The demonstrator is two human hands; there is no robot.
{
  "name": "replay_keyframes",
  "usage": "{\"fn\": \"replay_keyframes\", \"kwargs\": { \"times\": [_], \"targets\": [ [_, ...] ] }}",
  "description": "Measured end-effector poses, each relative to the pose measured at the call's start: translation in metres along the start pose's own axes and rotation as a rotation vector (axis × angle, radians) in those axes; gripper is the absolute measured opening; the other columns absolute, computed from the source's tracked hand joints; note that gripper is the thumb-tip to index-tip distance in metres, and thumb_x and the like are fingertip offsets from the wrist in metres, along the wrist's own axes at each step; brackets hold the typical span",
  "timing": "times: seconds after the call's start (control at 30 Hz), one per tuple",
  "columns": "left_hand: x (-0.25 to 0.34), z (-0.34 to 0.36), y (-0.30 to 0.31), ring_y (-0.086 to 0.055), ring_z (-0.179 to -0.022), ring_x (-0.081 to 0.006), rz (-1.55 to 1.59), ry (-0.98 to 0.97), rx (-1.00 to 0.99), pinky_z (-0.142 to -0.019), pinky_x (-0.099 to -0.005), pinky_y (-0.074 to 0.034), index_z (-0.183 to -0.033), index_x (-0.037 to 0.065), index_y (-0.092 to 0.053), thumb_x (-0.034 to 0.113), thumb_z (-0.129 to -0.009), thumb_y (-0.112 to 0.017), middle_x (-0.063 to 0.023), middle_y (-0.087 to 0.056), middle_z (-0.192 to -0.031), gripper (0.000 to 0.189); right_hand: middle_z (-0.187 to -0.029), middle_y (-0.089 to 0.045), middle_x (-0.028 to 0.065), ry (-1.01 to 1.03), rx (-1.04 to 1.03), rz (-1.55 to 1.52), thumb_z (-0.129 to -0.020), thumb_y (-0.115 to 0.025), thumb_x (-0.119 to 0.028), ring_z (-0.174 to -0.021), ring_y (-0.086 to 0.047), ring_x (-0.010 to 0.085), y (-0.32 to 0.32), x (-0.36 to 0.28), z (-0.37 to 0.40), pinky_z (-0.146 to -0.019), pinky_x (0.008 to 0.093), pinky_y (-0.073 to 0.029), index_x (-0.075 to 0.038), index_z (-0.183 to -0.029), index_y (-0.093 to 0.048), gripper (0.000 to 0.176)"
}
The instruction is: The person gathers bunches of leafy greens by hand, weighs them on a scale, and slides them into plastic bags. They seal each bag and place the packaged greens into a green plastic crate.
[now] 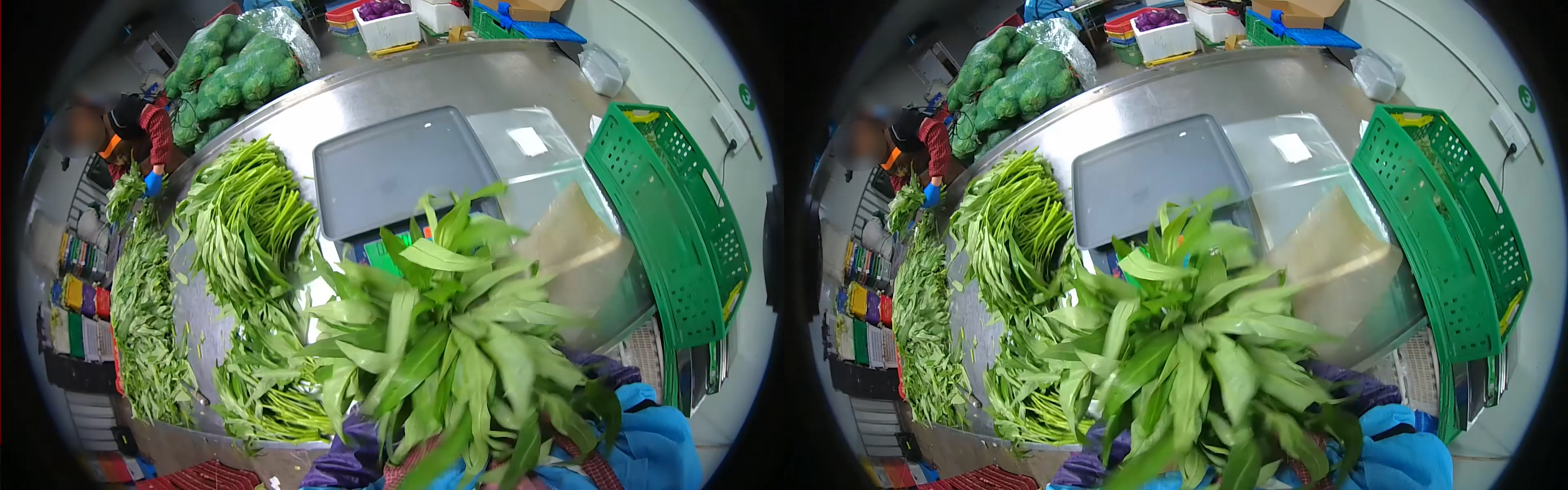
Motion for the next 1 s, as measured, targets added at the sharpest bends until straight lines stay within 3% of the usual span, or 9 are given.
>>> {"fn": "replay_keyframes", "kwargs": {
  "times": [0.37,0.43,0.6,0.7,0.8,0.83,0.87,0.9,1.0],
  "targets": [
    [0.017,0.030,-0.037,-0.052,-0.096,-0.0279,0.031,-0.068,0.021,-0.082,-0.0376,-0.041,-0.112,0.000,-0.049,0.016,-0.086,-0.049,-0.0170,-0.055,-0.106,0.031,-0.103,-0.054,0.0239,0.093,0.030,0.110,-0.083,-0.054,-0.035,-0.095,-0.053,0.0362,0.030,-0.039,0.033,-0.080,0.0393,-0.043,0.004,-0.113,-0.046,0.050],
    [0.039,0.027,-0.028,-0.049,-0.097,-0.0221,-0.201,0.005,-0.064,-0.086,-0.0332,-0.040,-0.114,-0.001,-0.049,0.011,-0.087,-0.049,-0.0119,-0.054,-0.108,0.030,-0.101,-0.054,0.0240,0.094,0.027,0.121,-0.083,-0.053,-0.035,-0.094,-0.053,0.0362,0.028,-0.040,0.035,-0.079,0.0395,-0.043,0.004,-0.112,-0.047,0.049],
    [0.040,0.029,-0.033,-0.051,-0.094,-0.0250,-0.252,-0.032,-0.060,-0.083,-0.0347,-0.041,-0.111,0.000,-0.051,0.013,-0.087,-0.047,-0.0134,-0.056,-0.106,0.027,-0.098,-0.055,0.0241,0.130,0.024,0.193,-0.084,-0.051,-0.036,-0.092,-0.054,0.0362,0.027,-0.047,0.036,-0.078,0.0398,-0.043,0.003,-0.111,-0.048,0.047],
    [0.042,0.030,-0.031,-0.053,-0.092,-0.0268,-0.321,-0.086,0.003,-0.082,-0.0356,-0.041,-0.109,0.000,-0.053,0.013,-0.087,-0.047,-0.0143,-0.057,-0.104,0.026,-0.096,-0.056,0.0242,0.161,0.055,0.248,-0.084,-0.051,-0.036,-0.090,-0.054,0.0363,0.026,-0.050,0.036,-0.077,0.0400,-0.043,0.003,-0.110,-0.050,0.046],
    [0.047,0.039,-0.023,-0.054,-0.090,-0.0286,-0.497,-0.255,0.210,-0.080,-0.0365,-0.042,-0.106,0.000,-0.054,0.014,-0.087,-0.046,-0.0152,-0.058,-0.102,0.025,-0.094,-0.057,0.0243,0.123,0.192,0.289,-0.085,-0.050,-0.036,-0.089,-0.055,0.0363,0.016,-0.055,0.034,-0.076,0.0402,-0.044,0.003,-0.109,-0.051,0.045],
    [0.051,0.038,-0.028,-0.054,-0.089,-0.0292,-0.408,-0.209,0.239,-0.080,-0.0368,-0.042,-0.106,0.001,-0.055,0.015,-0.088,-0.046,-0.0155,-0.058,-0.102,0.025,-0.093,-0.057,0.0244,0.092,0.269,0.273,-0.085,-0.049,-0.036,-0.088,-0.055,0.0363,0.016,-0.057,0.034,-0.075,0.0402,-0.044,0.002,-0.109,-0.051,0.045],
    [0.052,0.036,-0.039,-0.052,-0.094,-0.0233,0.112,0.064,0.276,-0.084,-0.0340,-0.039,-0.108,0.000,-0.053,0.015,-0.088,-0.046,-0.0135,-0.057,-0.104,0.026,-0.092,-0.057,0.0257,0.053,0.396,0.084,-0.084,-0.052,-0.034,-0.086,-0.056,0.0372,0.020,-0.064,0.039,-0.074,0.0410,-0.044,0.004,-0.106,-0.052,0.043],
    [0.057,0.035,-0.037,-0.045,-0.102,-0.0189,0.193,0.126,0.163,-0.089,-0.0309,-0.036,-0.116,-0.002,-0.046,0.008,-0.090,-0.041,-0.0104,-0.049,-0.113,0.028,-0.094,-0.057,0.0248,0.204,0.483,-0.078,-0.083,-0.055,-0.033,-0.087,-0.056,0.0372,0.020,-0.064,0.040,-0.074,0.0419,-0.044,0.003,-0.107,-0.050,0.044],
    [0.079,0.026,-0.051,-0.043,-0.107,-0.0198,0.523,0.086,0.217,-0.094,-0.0309,-0.032,-0.120,-0.005,-0.038,0.008,-0.090,-0.043,-0.0112,-0.046,-0.116,0.033,-0.091,-0.057,0.0238,0.177,0.615,-0.087,-0.081,-0.058,-0.029,-0.083,-0.056,0.0386,0.027,-0.059,0.049,-0.072,0.0426,-0.044,0.002,-0.102,-0.053,0.037]
  ]
}}
Point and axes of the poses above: each hand's wrist, its own z-axis away from the middle knuckle, its own y-axis out of the back of the hand, x = y × z, the point moved 1 cm from there along -z, towards the middle knuckle
